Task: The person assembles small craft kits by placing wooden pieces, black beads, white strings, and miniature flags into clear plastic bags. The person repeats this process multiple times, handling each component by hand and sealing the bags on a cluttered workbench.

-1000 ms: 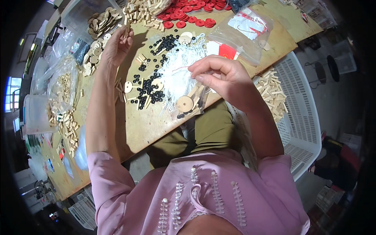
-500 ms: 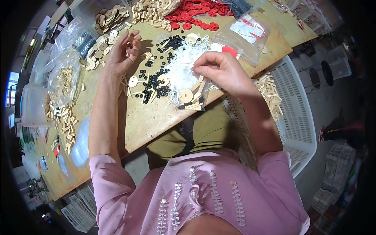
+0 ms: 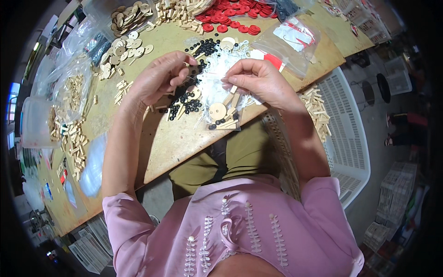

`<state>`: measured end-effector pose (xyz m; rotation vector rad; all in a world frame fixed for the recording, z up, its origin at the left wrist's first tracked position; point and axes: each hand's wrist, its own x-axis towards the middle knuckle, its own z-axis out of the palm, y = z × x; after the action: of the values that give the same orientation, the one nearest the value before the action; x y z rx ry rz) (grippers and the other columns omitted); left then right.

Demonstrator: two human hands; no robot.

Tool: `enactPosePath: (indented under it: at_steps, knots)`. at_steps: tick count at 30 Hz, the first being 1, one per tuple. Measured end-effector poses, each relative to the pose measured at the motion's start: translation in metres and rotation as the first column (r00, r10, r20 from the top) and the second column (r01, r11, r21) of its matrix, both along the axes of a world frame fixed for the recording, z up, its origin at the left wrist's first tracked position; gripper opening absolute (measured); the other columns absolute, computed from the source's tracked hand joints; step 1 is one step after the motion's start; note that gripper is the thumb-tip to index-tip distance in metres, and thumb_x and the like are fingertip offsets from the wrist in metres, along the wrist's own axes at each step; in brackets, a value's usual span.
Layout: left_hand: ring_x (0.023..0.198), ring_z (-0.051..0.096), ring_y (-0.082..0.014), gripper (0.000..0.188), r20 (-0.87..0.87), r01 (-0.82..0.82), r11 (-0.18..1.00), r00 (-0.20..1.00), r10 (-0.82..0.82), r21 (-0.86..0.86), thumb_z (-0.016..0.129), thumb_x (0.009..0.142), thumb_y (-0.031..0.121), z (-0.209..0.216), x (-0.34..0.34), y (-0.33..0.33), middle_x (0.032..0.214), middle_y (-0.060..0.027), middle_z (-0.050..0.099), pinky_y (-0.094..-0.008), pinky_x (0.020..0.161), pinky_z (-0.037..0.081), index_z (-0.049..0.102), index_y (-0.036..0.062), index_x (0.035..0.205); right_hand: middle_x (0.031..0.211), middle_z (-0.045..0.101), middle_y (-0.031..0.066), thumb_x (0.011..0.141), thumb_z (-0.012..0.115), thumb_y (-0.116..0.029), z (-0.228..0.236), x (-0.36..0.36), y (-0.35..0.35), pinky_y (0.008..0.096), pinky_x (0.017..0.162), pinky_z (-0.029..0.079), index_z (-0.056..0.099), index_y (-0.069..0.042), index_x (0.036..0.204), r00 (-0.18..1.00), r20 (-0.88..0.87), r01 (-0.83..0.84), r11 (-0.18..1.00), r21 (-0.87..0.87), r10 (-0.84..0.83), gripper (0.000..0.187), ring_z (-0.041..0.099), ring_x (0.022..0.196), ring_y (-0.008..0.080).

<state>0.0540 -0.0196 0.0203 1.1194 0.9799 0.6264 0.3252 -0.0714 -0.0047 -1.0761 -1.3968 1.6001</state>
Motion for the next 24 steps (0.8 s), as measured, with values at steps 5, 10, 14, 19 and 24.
enactPosePath:
  at_steps: [5,10,14,19,24]
  knots:
    - [0.053,0.038,-0.0019,0.029,0.071,0.115,0.993,0.991,-0.116,0.023,0.052,0.111,0.029,-0.014,0.003,-0.007,0.064,0.0060,0.052,-0.0181,0.048,0.030,0.069,0.0049,0.112,0.095,0.075,0.0025,0.099,0.069,-0.012,-0.002,0.000,0.001,0.0201,0.066,0.051,0.072,-0.001,0.106,0.999,-0.041,-0.013,1.000,0.019,0.014,0.013,0.066,0.081,0.0049]
    - [0.053,0.037,-0.0033,0.029,0.035,0.117,0.993,0.992,-0.117,0.009,0.051,0.111,0.027,-0.009,0.010,-0.024,0.066,0.0058,0.051,-0.0181,0.050,0.032,0.066,0.0026,0.116,0.096,0.075,0.0021,0.100,0.067,-0.013,0.005,0.000,-0.006,0.0184,0.067,0.049,0.072,-0.002,0.108,0.998,-0.066,0.023,0.999,0.048,-0.020,0.014,0.064,0.081,0.0025]
    - [0.056,0.042,-0.0026,0.029,0.086,0.196,0.980,0.978,-0.192,-0.046,0.061,0.106,0.030,-0.006,0.003,-0.043,0.073,0.0063,0.056,-0.0192,0.048,0.029,0.066,0.0049,0.119,0.100,0.075,0.0040,0.100,0.066,-0.008,0.022,0.002,-0.020,0.0212,0.077,0.053,0.071,0.001,0.111,0.997,-0.081,0.023,0.995,0.099,-0.015,0.015,0.067,0.087,0.0059]
    - [0.065,0.047,-0.0008,0.035,0.008,0.169,0.983,0.986,-0.169,0.066,0.084,0.088,0.015,-0.012,0.003,-0.084,0.074,0.0094,0.054,-0.0186,0.060,0.038,0.069,0.0054,0.119,0.105,0.074,0.0080,0.100,0.063,-0.001,0.034,-0.007,-0.048,0.0267,0.090,0.055,0.069,0.005,0.113,0.976,-0.218,0.041,0.992,0.121,-0.014,0.015,0.068,0.097,0.0105]
    - [0.063,0.055,-0.0072,0.024,-0.344,0.158,0.719,0.932,0.119,0.676,0.081,0.083,0.007,-0.012,0.013,-0.118,0.072,-0.0008,0.059,-0.0267,0.060,0.047,0.072,0.0069,0.105,0.108,0.074,0.0137,0.099,0.067,-0.004,0.033,-0.018,-0.073,0.0342,0.089,0.056,0.072,0.002,0.102,0.992,0.117,-0.042,0.718,0.695,-0.056,0.009,0.070,0.103,0.0228]
